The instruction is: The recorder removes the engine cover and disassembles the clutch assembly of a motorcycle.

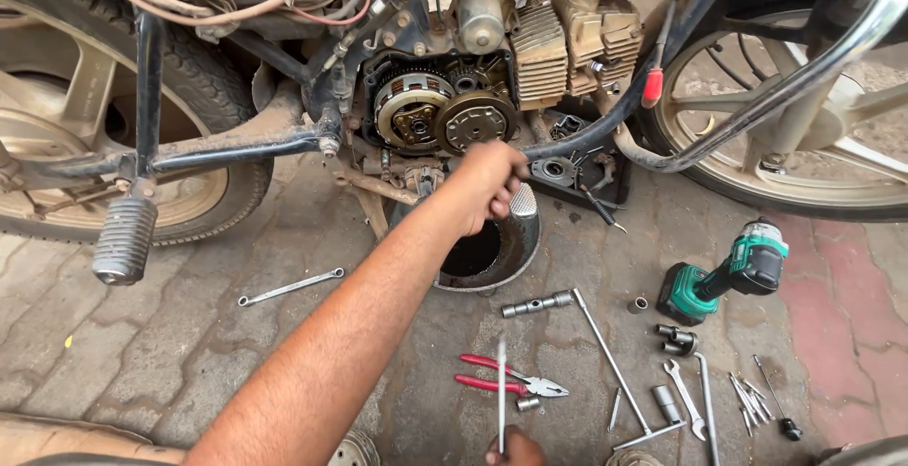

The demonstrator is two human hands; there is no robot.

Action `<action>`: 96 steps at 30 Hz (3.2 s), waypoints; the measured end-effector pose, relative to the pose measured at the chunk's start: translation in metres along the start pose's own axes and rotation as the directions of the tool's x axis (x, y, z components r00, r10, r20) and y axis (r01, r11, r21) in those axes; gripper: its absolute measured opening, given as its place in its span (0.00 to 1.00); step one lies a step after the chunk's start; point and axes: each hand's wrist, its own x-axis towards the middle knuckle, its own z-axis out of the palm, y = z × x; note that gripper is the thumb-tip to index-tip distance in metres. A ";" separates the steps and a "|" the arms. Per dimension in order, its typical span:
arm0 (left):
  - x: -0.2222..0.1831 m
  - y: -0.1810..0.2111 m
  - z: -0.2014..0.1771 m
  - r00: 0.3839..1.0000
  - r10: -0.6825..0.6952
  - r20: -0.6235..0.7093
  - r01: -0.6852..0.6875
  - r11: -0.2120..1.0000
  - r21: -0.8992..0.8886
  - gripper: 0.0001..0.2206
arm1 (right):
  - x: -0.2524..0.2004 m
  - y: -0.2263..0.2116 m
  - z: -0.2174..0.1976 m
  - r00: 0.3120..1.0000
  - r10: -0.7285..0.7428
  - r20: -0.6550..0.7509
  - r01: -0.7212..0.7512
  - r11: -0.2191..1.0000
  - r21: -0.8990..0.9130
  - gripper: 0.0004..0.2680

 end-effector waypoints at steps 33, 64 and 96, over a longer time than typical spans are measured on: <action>-0.170 0.058 0.179 0.388 0.542 0.745 -0.671 -0.388 0.632 0.05 | -0.151 -0.408 -0.403 0.804 -0.322 -0.499 0.407 -0.313 0.858 0.14; -0.104 0.037 0.164 0.942 0.289 0.171 -0.062 -0.353 0.934 0.26 | -0.231 0.238 -0.497 0.472 0.862 -0.183 0.190 0.103 0.976 0.11; -0.041 -0.041 -0.022 0.620 0.697 -0.360 -0.193 0.581 0.791 0.13 | -0.084 -0.509 -0.390 0.791 -0.589 0.166 0.517 0.497 -0.697 0.11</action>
